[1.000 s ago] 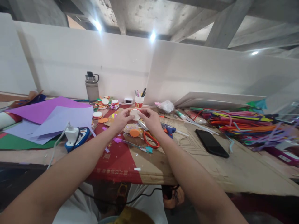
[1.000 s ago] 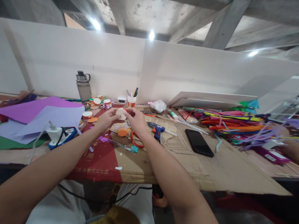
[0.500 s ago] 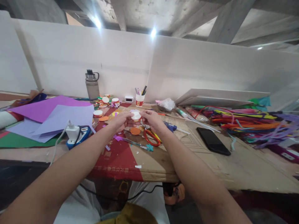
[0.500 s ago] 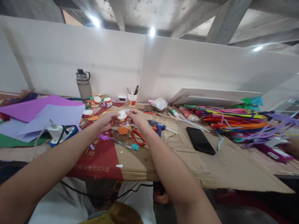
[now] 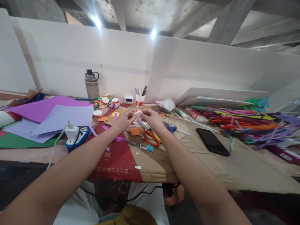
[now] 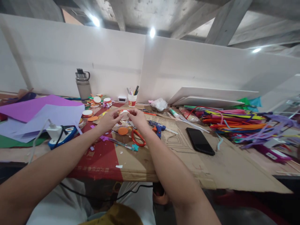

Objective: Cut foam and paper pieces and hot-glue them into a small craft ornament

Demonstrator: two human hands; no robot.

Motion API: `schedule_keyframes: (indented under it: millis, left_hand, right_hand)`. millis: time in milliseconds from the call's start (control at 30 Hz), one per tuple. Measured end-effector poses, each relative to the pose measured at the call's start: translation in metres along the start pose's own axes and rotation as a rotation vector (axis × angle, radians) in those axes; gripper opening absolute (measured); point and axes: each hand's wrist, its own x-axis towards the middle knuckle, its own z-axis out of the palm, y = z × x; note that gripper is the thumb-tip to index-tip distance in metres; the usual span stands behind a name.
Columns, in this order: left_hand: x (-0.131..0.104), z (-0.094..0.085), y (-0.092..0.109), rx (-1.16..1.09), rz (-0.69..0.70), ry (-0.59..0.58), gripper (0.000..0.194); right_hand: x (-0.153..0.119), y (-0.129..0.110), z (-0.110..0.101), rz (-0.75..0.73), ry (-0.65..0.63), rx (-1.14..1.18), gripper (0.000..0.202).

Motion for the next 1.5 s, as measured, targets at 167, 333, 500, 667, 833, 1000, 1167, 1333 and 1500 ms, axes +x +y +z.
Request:
schedule_keyframes:
  millis: [167, 333, 500, 667, 833, 1000, 1167, 1333, 1500]
  left_hand:
    - [-0.001, -0.003, -0.003, 0.053, 0.055, -0.053, 0.041]
    - [-0.002, -0.002, -0.001, -0.065, 0.042, -0.128, 0.048]
    - [-0.004, -0.003, 0.002, -0.248, -0.005, -0.142, 0.052]
    - [0.001, -0.003, -0.006, -0.503, -0.151, -0.164, 0.052]
    - [0.003, -0.003, -0.007, -0.564, -0.169, -0.177, 0.048]
    - [0.002, -0.002, -0.002, -0.606, -0.172, -0.173, 0.047]
    - [0.001, -0.002, 0.0, -0.619, -0.165, -0.198, 0.049]
    - [0.001, -0.002, 0.0, -0.614, -0.142, -0.246, 0.047]
    - [0.001, -0.002, -0.001, -0.64, -0.175, -0.214, 0.046]
  right_hand:
    - [0.002, 0.0, -0.001, -0.065, 0.003, -0.035, 0.011]
    - [0.003, 0.001, -0.001, -0.14, -0.017, -0.094, 0.013]
    - [0.001, -0.001, 0.0, -0.19, -0.011, -0.186, 0.016]
    - [0.0, -0.004, 0.001, -0.195, -0.004, -0.202, 0.016]
    - [-0.002, -0.006, 0.0, -0.204, 0.014, -0.225, 0.018]
    - [-0.004, -0.006, 0.0, -0.213, 0.049, -0.249, 0.023]
    - [-0.003, -0.005, 0.0, -0.214, 0.058, -0.265, 0.022]
    - [-0.003, -0.005, -0.001, -0.217, 0.064, -0.277, 0.023]
    - [-0.005, -0.008, 0.0, -0.239, 0.059, -0.255, 0.02]
